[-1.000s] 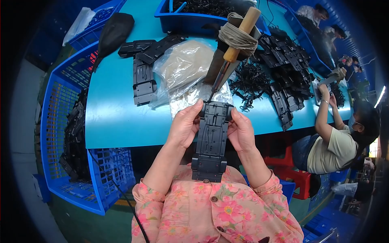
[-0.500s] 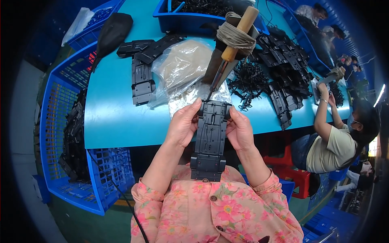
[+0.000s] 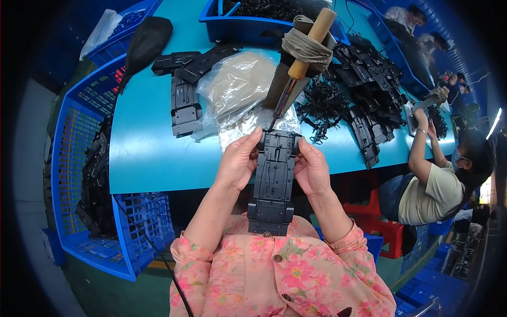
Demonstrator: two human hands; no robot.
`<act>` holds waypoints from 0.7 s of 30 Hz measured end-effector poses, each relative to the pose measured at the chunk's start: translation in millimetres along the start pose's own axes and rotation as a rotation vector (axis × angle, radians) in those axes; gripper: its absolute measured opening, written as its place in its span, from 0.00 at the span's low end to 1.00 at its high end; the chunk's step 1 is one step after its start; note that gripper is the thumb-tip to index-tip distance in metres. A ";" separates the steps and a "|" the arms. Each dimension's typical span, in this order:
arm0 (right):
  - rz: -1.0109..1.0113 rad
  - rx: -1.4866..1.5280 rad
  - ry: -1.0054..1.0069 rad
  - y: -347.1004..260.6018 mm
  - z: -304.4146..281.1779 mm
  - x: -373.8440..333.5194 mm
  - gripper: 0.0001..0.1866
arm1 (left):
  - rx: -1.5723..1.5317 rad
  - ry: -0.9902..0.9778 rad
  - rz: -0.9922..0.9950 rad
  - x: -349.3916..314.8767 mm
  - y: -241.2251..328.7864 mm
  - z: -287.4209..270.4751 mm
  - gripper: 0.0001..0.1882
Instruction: Assembling plastic components for a toy gun magazine using a manual assembly fixture.
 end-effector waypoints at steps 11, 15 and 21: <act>0.005 0.007 -0.026 -1.4 2.9 -0.5 0.14 | 0.008 -0.002 -0.007 0.2 1.7 -0.9 0.15; 0.000 0.013 -0.020 0.2 0.6 1.1 0.14 | 0.013 -0.011 -0.009 -0.1 2.4 -1.2 0.15; 0.068 0.034 -0.034 7.6 3.6 2.3 0.13 | 0.017 0.019 0.012 -0.1 -1.6 -15.9 0.14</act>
Point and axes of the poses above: each hand's wrist, its own x-axis towards the middle knuckle, its own z-axis out of the palm, y = z × x, the point moved 3 cm from there along x, towards the middle knuckle, and after that the axes turned 6 degrees about z, right-handed, at the moved point
